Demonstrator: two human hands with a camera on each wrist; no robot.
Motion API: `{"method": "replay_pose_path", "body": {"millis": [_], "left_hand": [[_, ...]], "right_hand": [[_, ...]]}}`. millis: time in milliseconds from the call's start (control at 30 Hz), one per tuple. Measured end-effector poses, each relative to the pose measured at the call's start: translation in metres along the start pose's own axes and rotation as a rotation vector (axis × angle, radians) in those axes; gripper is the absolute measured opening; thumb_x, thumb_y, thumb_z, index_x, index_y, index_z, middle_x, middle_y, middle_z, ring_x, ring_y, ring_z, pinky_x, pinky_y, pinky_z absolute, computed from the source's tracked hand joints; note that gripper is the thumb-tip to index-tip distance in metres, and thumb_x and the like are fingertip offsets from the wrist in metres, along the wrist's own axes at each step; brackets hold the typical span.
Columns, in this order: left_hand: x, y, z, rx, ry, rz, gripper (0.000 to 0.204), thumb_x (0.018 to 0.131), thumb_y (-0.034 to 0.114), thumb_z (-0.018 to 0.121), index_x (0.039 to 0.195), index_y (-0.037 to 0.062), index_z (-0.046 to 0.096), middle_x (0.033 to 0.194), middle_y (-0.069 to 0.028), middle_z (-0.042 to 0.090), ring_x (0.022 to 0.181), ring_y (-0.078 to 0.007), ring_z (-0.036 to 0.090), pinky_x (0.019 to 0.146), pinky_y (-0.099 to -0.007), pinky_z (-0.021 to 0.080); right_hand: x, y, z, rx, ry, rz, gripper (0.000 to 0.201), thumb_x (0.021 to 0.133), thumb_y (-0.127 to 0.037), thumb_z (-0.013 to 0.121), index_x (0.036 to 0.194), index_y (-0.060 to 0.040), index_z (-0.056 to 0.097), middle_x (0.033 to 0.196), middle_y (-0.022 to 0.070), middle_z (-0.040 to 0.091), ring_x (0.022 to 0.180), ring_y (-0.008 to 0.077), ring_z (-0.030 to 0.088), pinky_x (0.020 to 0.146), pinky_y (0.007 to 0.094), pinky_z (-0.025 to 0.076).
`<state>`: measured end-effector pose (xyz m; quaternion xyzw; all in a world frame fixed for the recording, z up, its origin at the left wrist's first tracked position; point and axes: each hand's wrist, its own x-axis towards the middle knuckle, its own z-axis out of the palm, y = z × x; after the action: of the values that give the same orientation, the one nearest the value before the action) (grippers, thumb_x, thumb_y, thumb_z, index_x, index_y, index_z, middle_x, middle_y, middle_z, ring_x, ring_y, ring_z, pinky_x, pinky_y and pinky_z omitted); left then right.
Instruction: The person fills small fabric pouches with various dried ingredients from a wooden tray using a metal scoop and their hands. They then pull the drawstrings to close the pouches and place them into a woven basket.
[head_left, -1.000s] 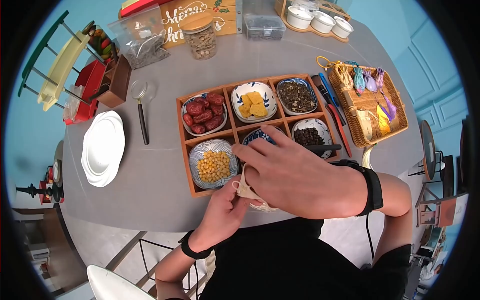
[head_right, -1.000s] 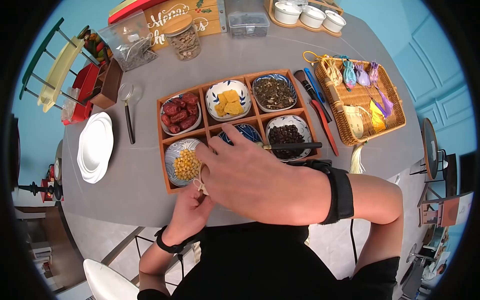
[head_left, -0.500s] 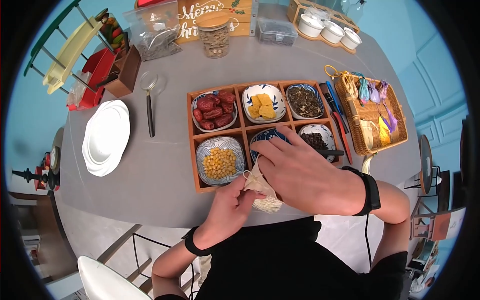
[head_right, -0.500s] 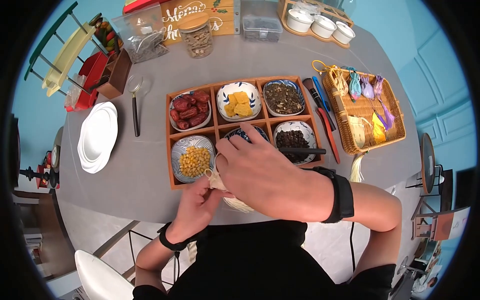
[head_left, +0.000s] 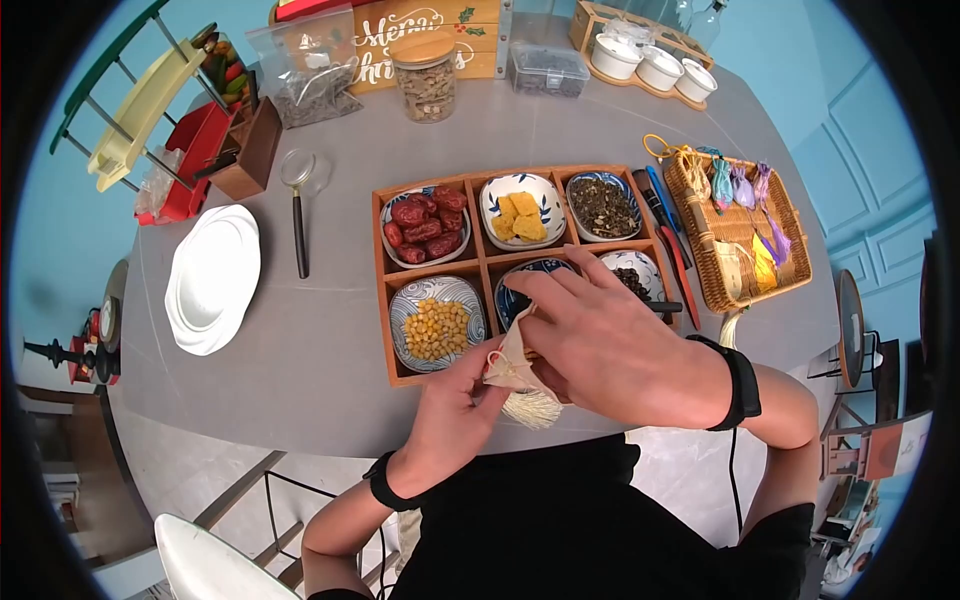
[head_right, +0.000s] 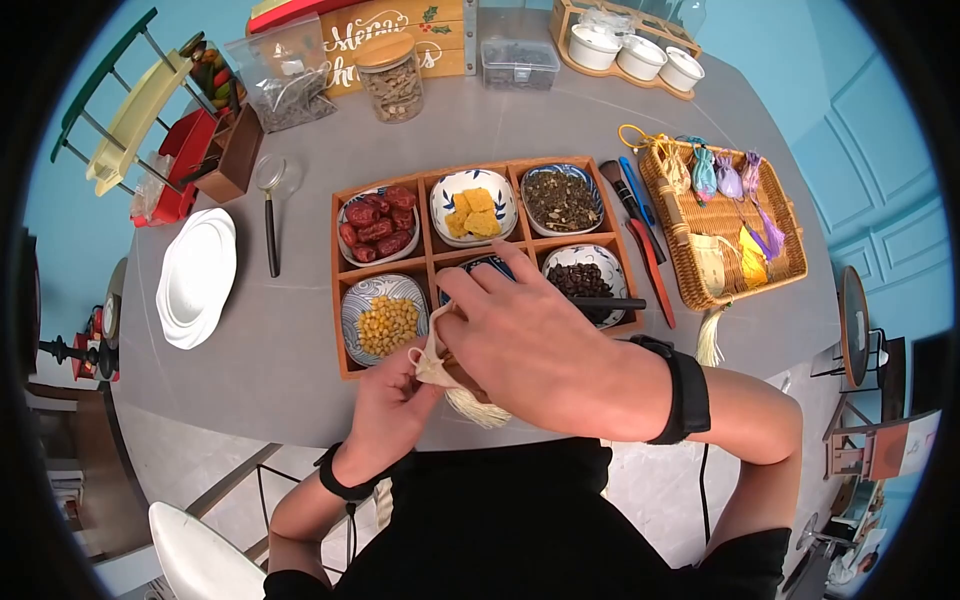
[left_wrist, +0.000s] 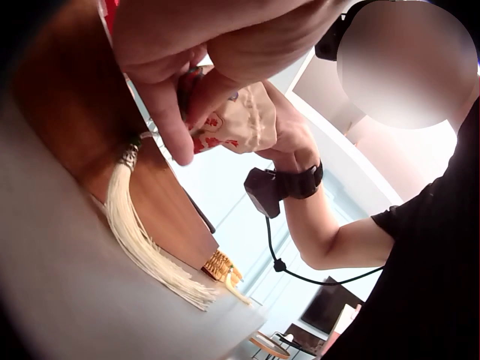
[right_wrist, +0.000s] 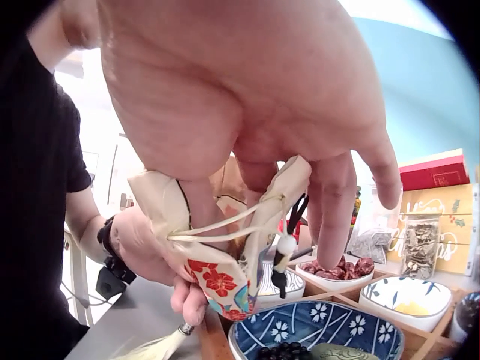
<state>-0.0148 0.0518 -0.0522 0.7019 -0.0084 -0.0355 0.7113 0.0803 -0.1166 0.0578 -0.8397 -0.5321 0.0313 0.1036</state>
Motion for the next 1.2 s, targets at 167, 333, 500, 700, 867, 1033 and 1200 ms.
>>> {"method": "replay_pose_path", "body": {"millis": [167, 333, 500, 700, 867, 1033, 1200], "left_hand": [[0.002, 0.007, -0.003, 0.068, -0.034, -0.004, 0.041, 0.092, -0.004, 0.056, 0.133, -0.0007, 0.054, 0.103, -0.0133, 0.07, 0.091, -0.0131, 0.068, 0.081, -0.0297, 0.055], [0.001, 0.03, -0.013, 0.28, -0.16, -0.077, 0.039, 0.094, -0.003, 0.054, 0.133, -0.0005, 0.054, 0.097, -0.0134, 0.072, 0.087, -0.012, 0.069, 0.077, -0.0285, 0.054], [0.001, 0.021, -0.018, 0.213, -0.157, 0.031, 0.028, 0.094, -0.007, 0.047, 0.118, -0.0013, 0.062, 0.089, -0.012, 0.073, 0.08, -0.0091, 0.069, 0.07, -0.0247, 0.051], [-0.001, 0.02, -0.023, 0.227, -0.142, 0.048, 0.026, 0.093, -0.008, 0.046, 0.11, -0.002, 0.065, 0.088, -0.0096, 0.073, 0.085, -0.0115, 0.071, 0.072, -0.0242, 0.051], [-0.003, 0.021, -0.019, 0.088, -0.116, -0.065, 0.028, 0.094, -0.008, 0.046, 0.113, -0.0014, 0.065, 0.09, -0.0081, 0.074, 0.09, -0.0123, 0.071, 0.077, -0.0244, 0.052], [-0.004, 0.018, -0.019, -0.056, -0.125, -0.128, 0.026, 0.096, -0.008, 0.043, 0.111, -0.0053, 0.065, 0.095, -0.0094, 0.073, 0.093, -0.0156, 0.071, 0.084, -0.0265, 0.054], [-0.007, 0.018, -0.017, -0.146, -0.073, -0.218, 0.024, 0.098, -0.007, 0.042, 0.113, -0.009, 0.061, 0.103, -0.0147, 0.071, 0.098, -0.0199, 0.07, 0.089, -0.0299, 0.056]], "right_hand": [[0.0, 0.003, 0.0, 0.045, -0.059, 0.035, 0.015, 0.079, -0.014, 0.07, 0.089, -0.0028, 0.068, 0.119, 0.0141, 0.054, 0.116, 0.0306, 0.052, 0.112, 0.0487, 0.031], [-0.005, 0.009, -0.011, 0.177, -0.085, 0.069, 0.014, 0.077, -0.014, 0.073, 0.089, -0.0067, 0.07, 0.131, 0.0147, 0.054, 0.123, 0.0339, 0.051, 0.112, 0.0482, 0.033], [-0.01, 0.021, -0.017, 0.492, 0.035, 0.128, 0.019, 0.079, -0.01, 0.069, 0.098, -0.0068, 0.072, 0.122, 0.0136, 0.058, 0.116, 0.0343, 0.054, 0.103, 0.0411, 0.041], [-0.009, 0.024, -0.016, 0.909, 0.157, 0.164, 0.019, 0.082, -0.007, 0.07, 0.1, -0.0039, 0.071, 0.121, 0.0131, 0.063, 0.115, 0.026, 0.059, 0.097, 0.0365, 0.047], [0.003, 0.03, -0.017, 1.203, 0.373, 0.219, 0.017, 0.086, -0.006, 0.07, 0.103, -0.0017, 0.07, 0.108, 0.0066, 0.069, 0.103, 0.0158, 0.064, 0.088, 0.0298, 0.051], [0.027, 0.067, -0.022, 1.218, 0.498, 0.459, 0.021, 0.091, -0.014, 0.068, 0.103, 0.0034, 0.069, 0.087, 0.003, 0.07, 0.082, 0.0066, 0.064, 0.071, 0.0238, 0.05], [0.045, 0.103, 0.014, 0.39, 0.278, 0.464, 0.025, 0.087, -0.015, 0.07, 0.102, 0.0054, 0.069, 0.088, 0.0189, 0.071, 0.08, 0.0255, 0.07, 0.075, 0.0332, 0.054]]}}
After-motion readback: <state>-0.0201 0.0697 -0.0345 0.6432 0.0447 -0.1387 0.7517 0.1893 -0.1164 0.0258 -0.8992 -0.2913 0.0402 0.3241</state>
